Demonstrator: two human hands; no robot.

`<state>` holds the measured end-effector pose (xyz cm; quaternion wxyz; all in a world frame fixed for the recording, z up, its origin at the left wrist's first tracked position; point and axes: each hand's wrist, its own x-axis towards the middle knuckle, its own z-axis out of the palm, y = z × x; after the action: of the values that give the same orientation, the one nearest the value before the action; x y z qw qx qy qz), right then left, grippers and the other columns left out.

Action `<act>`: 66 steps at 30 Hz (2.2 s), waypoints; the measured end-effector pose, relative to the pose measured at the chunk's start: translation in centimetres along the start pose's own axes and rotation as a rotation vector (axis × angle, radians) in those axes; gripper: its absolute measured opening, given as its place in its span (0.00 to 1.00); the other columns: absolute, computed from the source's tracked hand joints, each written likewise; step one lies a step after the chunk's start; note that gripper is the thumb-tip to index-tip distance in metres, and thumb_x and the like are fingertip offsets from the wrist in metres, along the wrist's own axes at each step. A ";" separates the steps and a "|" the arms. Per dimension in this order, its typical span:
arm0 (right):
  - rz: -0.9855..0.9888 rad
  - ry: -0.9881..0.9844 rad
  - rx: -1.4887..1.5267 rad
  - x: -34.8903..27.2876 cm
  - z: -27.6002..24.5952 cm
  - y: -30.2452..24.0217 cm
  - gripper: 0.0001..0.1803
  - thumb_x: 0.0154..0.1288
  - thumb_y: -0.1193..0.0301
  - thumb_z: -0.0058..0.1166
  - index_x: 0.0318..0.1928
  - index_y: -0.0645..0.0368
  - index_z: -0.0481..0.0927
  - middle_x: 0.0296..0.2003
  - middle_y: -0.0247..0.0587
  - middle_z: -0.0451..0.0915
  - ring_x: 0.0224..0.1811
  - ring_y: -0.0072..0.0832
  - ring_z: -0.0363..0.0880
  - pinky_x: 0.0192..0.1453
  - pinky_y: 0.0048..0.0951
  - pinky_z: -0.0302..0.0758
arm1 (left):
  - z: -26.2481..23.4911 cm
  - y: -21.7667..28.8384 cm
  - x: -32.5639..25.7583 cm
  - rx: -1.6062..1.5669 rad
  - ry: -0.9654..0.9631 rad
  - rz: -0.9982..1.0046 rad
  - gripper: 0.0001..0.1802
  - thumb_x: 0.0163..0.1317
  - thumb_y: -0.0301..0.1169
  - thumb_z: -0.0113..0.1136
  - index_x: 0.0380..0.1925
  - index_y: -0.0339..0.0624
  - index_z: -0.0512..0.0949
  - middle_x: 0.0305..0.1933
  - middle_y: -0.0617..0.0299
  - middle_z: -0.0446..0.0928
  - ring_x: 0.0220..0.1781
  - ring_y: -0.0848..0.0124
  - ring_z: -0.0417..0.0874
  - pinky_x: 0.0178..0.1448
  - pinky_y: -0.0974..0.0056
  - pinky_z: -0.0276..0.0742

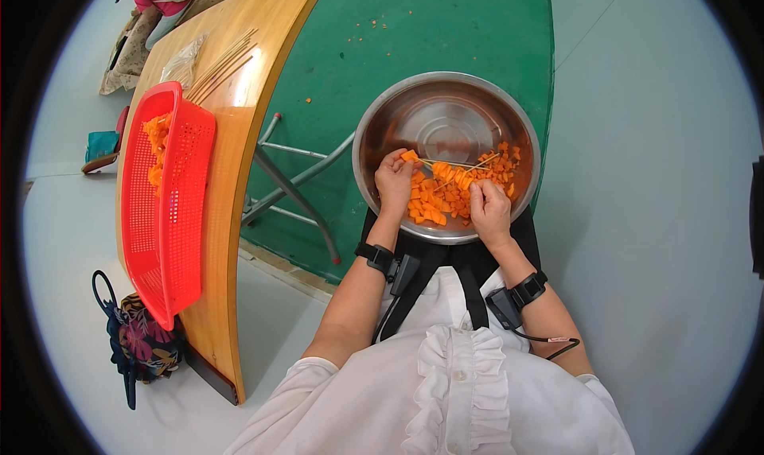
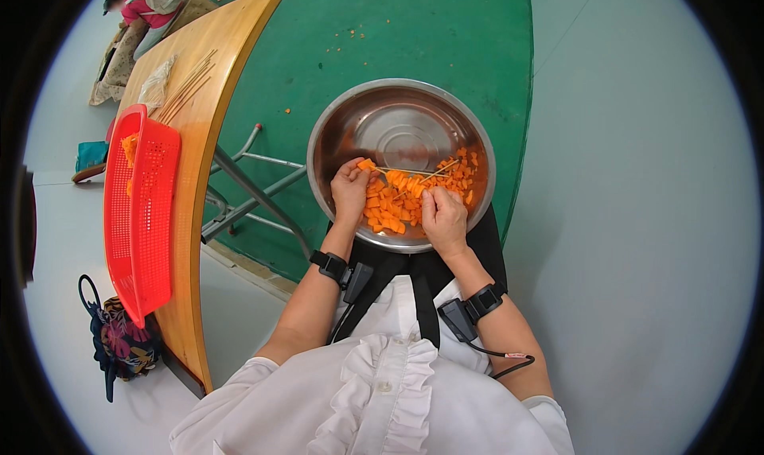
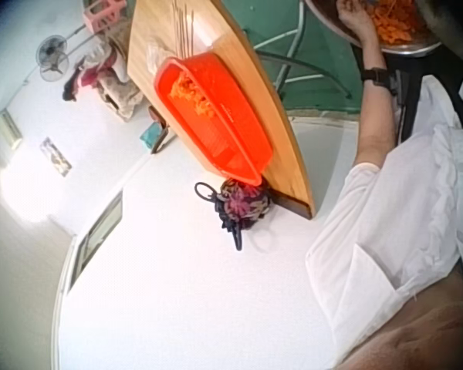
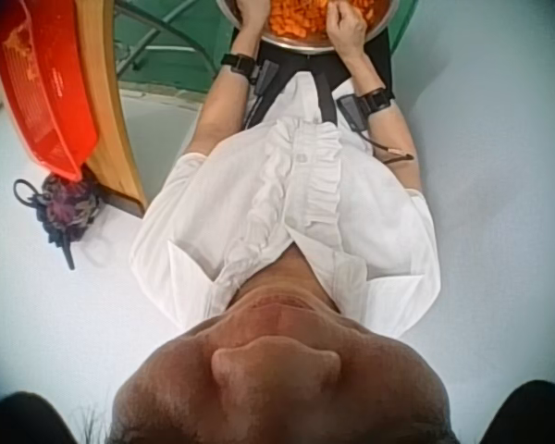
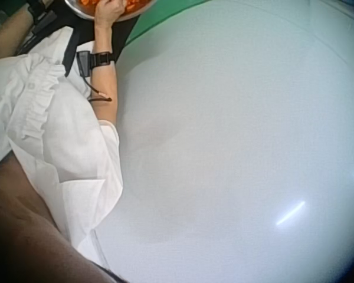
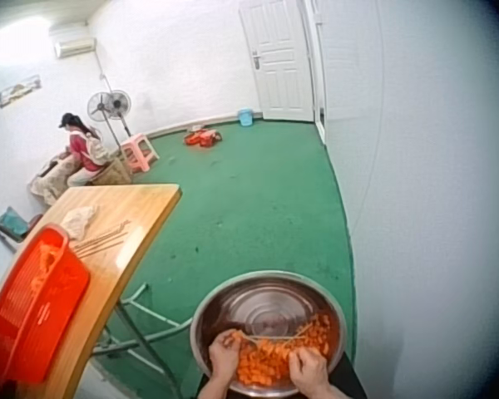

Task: Skewering small orange pieces of food onto wooden sticks and placing them on a red tray.

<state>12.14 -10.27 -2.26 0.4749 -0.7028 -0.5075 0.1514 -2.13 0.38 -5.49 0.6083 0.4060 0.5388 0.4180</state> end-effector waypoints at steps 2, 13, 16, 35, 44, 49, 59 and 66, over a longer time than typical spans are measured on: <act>-0.009 0.001 -0.004 0.0 0.0 0.0 0.08 0.57 0.73 0.50 0.23 0.62 0.71 0.20 0.47 0.73 0.24 0.44 0.71 0.31 0.39 0.68 | 0.0 -0.1 0.0 0.014 0.000 0.002 0.13 0.59 0.18 0.49 0.45 0.29 0.68 0.36 0.54 0.77 0.35 0.73 0.80 0.39 0.74 0.75; -0.147 0.003 -0.033 -0.1 0.1 -0.1 0.07 0.56 0.74 0.50 0.23 0.61 0.71 0.20 0.46 0.73 0.25 0.43 0.71 0.32 0.37 0.68 | -0.2 -0.5 0.1 0.070 -0.014 0.038 0.12 0.56 0.15 0.49 0.41 0.28 0.71 0.34 0.55 0.77 0.34 0.73 0.81 0.38 0.75 0.76; -0.133 -0.042 -0.043 -0.2 0.0 0.1 0.07 0.57 0.73 0.49 0.24 0.62 0.71 0.20 0.47 0.73 0.26 0.43 0.72 0.33 0.38 0.68 | -0.2 -0.5 0.1 0.097 -0.028 0.037 0.11 0.56 0.17 0.50 0.41 0.31 0.72 0.35 0.56 0.78 0.34 0.75 0.79 0.39 0.75 0.76; -0.141 -0.124 -0.077 -0.1 0.3 0.1 0.08 0.58 0.71 0.48 0.24 0.60 0.72 0.17 0.46 0.72 0.23 0.42 0.69 0.37 0.36 0.65 | 0.3 0.6 -1.5 0.536 -0.066 0.335 0.14 0.52 0.18 0.54 0.41 0.34 0.76 0.33 0.57 0.80 0.36 0.75 0.81 0.40 0.72 0.75; -0.047 -0.169 -0.119 -0.3 0.2 0.7 0.09 0.59 0.72 0.48 0.23 0.60 0.72 0.17 0.45 0.72 0.23 0.41 0.71 0.32 0.37 0.66 | 0.1 -0.1 -1.0 0.409 -0.242 0.276 0.15 0.53 0.15 0.48 0.42 0.33 0.76 0.35 0.54 0.80 0.37 0.71 0.82 0.41 0.70 0.76; 0.169 -0.104 0.087 -0.1 0.1 0.9 0.10 0.64 0.71 0.43 0.26 0.61 0.71 0.18 0.41 0.73 0.21 0.36 0.73 0.31 0.34 0.69 | 0.7 0.5 -1.1 0.111 0.000 0.263 0.13 0.54 0.16 0.48 0.40 0.31 0.76 0.41 0.55 0.78 0.39 0.71 0.81 0.41 0.70 0.76; 0.234 0.014 0.282 0.1 0.1 0.1 0.11 0.68 0.70 0.38 0.30 0.63 0.69 0.19 0.38 0.72 0.21 0.27 0.74 0.27 0.28 0.71 | -0.1 0.3 -1.3 0.974 -0.167 0.471 0.07 0.45 0.26 0.62 0.27 0.37 0.80 0.29 0.55 0.72 0.31 0.62 0.76 0.36 0.63 0.72; 0.232 -0.022 0.246 0.1 0.0 0.2 0.10 0.67 0.70 0.40 0.30 0.62 0.71 0.18 0.38 0.73 0.21 0.30 0.73 0.27 0.30 0.69 | 0.0 0.6 -1.9 1.232 -0.292 0.587 0.09 0.44 0.29 0.62 0.26 0.38 0.80 0.31 0.54 0.75 0.38 0.58 0.75 0.45 0.56 0.71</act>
<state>12.36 -10.18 -2.38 0.5312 -0.6915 -0.4058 0.2737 -2.26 -1.19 -4.36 0.1953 0.8581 0.4584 0.1243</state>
